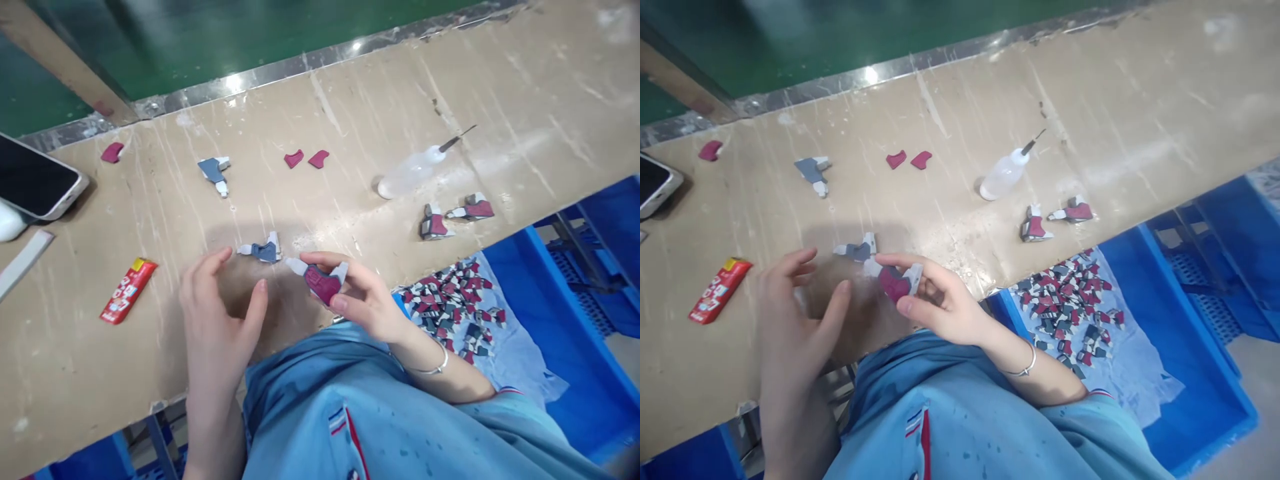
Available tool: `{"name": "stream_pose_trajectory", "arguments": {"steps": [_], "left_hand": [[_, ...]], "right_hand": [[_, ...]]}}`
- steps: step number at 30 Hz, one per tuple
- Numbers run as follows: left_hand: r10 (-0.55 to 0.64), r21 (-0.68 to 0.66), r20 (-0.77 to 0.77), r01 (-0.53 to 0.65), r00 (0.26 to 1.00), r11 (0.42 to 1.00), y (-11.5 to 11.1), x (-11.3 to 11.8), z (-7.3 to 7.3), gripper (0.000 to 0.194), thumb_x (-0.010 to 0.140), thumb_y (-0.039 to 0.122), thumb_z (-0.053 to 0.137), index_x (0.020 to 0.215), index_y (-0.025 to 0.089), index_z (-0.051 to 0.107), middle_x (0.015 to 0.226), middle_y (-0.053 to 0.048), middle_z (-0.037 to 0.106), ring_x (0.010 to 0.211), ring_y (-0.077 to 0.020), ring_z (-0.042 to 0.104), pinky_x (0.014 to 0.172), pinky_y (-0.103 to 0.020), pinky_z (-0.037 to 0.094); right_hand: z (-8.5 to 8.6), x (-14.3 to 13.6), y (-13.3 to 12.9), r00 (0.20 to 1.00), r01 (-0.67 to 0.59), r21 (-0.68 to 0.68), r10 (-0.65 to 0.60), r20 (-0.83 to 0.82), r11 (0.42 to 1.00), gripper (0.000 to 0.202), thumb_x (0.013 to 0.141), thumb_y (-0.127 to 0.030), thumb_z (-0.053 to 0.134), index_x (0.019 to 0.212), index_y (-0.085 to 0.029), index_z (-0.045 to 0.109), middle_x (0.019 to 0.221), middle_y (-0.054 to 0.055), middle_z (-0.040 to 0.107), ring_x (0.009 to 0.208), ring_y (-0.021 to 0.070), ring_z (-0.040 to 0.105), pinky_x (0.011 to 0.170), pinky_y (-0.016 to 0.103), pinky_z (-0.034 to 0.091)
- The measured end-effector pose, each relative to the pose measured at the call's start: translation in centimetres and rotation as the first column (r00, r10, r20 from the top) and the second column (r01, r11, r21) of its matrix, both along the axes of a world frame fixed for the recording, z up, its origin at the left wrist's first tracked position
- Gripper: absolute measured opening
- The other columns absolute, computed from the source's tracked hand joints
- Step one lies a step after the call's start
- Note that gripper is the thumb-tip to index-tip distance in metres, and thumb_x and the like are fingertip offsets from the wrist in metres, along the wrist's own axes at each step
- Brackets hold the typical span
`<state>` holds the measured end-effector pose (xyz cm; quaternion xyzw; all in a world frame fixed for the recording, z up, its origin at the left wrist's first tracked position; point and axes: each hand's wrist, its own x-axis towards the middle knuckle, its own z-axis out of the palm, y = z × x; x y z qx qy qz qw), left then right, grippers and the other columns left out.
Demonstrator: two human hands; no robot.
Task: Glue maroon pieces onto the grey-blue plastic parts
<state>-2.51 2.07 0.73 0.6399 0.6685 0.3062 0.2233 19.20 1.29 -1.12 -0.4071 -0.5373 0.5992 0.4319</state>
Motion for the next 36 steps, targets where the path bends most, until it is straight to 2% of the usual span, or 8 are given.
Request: {"name": "stream_pose_trajectory", "arguments": {"steps": [5, 11, 16, 19, 23, 28, 33, 36], "left_hand": [[-0.108, -0.07, -0.3, 0.09, 0.948, 0.993, 1.4, 1.2, -1.7, 0.076, 0.1, 0.064, 0.064, 0.159, 0.018, 0.051, 0.161, -0.029, 0.052, 0.15, -0.0563, 0.047, 0.124, -0.077, 0.032], [-0.071, -0.098, -0.36, 0.037, 0.93, 0.994, 2.1, 1.9, -1.5, 0.079, 0.102, 0.068, 0.056, 0.157, 0.011, 0.056, 0.151, -0.034, 0.055, 0.143, -0.0625, 0.047, 0.117, -0.084, 0.033], [-0.04, -0.075, -0.35, 0.014, 0.936, 0.997, 2.4, 2.0, -1.6, 0.063, 0.105, 0.056, 0.053, 0.15, 0.013, 0.064, 0.142, -0.029, 0.06, 0.136, -0.0544, 0.054, 0.119, -0.077, 0.037], [0.002, -0.026, -0.377, -0.013, 0.926, 1.0, 2.2, 2.2, -2.0, 0.068, 0.1, 0.054, 0.063, 0.154, 0.014, 0.061, 0.145, -0.027, 0.062, 0.135, -0.0517, 0.057, 0.122, -0.072, 0.037], [-0.06, -0.022, -0.393, 0.056, 0.917, 0.998, 2.2, 2.8, -2.1, 0.071, 0.099, 0.057, 0.067, 0.152, 0.01, 0.062, 0.146, -0.029, 0.061, 0.136, -0.0538, 0.055, 0.12, -0.073, 0.039], [-0.097, 0.035, -0.391, 0.12, 0.915, 0.992, 2.5, 4.0, -1.9, 0.045, 0.103, 0.049, 0.067, 0.139, 0.024, 0.073, 0.143, -0.023, 0.065, 0.126, -0.0482, 0.061, 0.115, -0.073, 0.043], [-0.227, 0.111, -0.427, 0.301, 0.875, 0.947, 2.6, 3.5, -2.2, 0.032, 0.107, 0.037, 0.063, 0.134, 0.026, 0.075, 0.138, -0.019, 0.069, 0.117, -0.0416, 0.066, 0.11, -0.065, 0.048], [-0.451, 0.09, -0.431, 0.535, 0.781, 0.84, 2.5, 2.4, -2.4, 0.036, 0.106, 0.027, 0.061, 0.141, 0.029, 0.068, 0.146, -0.016, 0.067, 0.122, -0.0377, 0.067, 0.109, -0.057, 0.051]], "right_hand": [[-0.5, 0.9, -0.2, 0.993, 0.114, -0.112, -0.116, -0.009, 0.987, 0.053, 0.101, -0.07, 0.061, 0.125, -0.024, 0.075, 0.128, 0.011, 0.08, 0.106, 0.0268, 0.077, 0.088, 0.041, 0.068], [-0.7, 1.4, -0.5, 0.989, 0.147, 0.069, -0.146, -0.025, 0.987, 0.05, 0.108, -0.065, 0.055, 0.125, -0.022, 0.073, 0.13, 0.013, 0.081, 0.122, 0.0255, 0.078, 0.104, 0.038, 0.065], [-0.9, 1.6, -0.4, 0.987, 0.161, 0.224, -0.16, -0.023, 0.961, 0.04, 0.114, -0.053, 0.051, 0.123, -0.021, 0.073, 0.12, 0.011, 0.082, 0.113, 0.0228, 0.08, 0.098, 0.036, 0.066], [-1.0, 1.5, -0.3, 0.984, 0.176, 0.282, -0.178, -0.021, 0.943, 0.038, 0.115, -0.05, 0.049, 0.118, -0.021, 0.073, 0.112, 0.01, 0.083, 0.102, 0.0218, 0.08, 0.089, 0.035, 0.066], [-1.0, 1.6, -0.1, 0.981, 0.192, 0.282, -0.195, -0.016, 0.94, 0.039, 0.115, -0.052, 0.049, 0.113, -0.022, 0.073, 0.105, 0.008, 0.081, 0.098, 0.0216, 0.079, 0.086, 0.034, 0.065], [-1.0, 2.1, 0.0, 0.972, 0.209, 0.32, -0.232, 0.034, 0.924, 0.04, 0.115, -0.052, 0.048, 0.114, -0.021, 0.073, 0.104, 0.009, 0.082, 0.094, 0.0218, 0.079, 0.084, 0.034, 0.065], [-1.5, 4.6, 0.4, 0.911, 0.28, 0.416, -0.376, 0.169, 0.865, 0.038, 0.115, -0.05, 0.047, 0.114, -0.022, 0.073, 0.101, 0.007, 0.083, 0.088, 0.0206, 0.079, 0.075, 0.031, 0.064], [-1.8, 7.2, 0.7, 0.795, 0.261, 0.55, -0.499, 0.344, 0.794, 0.035, 0.115, -0.046, 0.046, 0.113, -0.022, 0.072, 0.095, 0.006, 0.082, 0.083, 0.0213, 0.078, 0.075, 0.033, 0.063]]}}
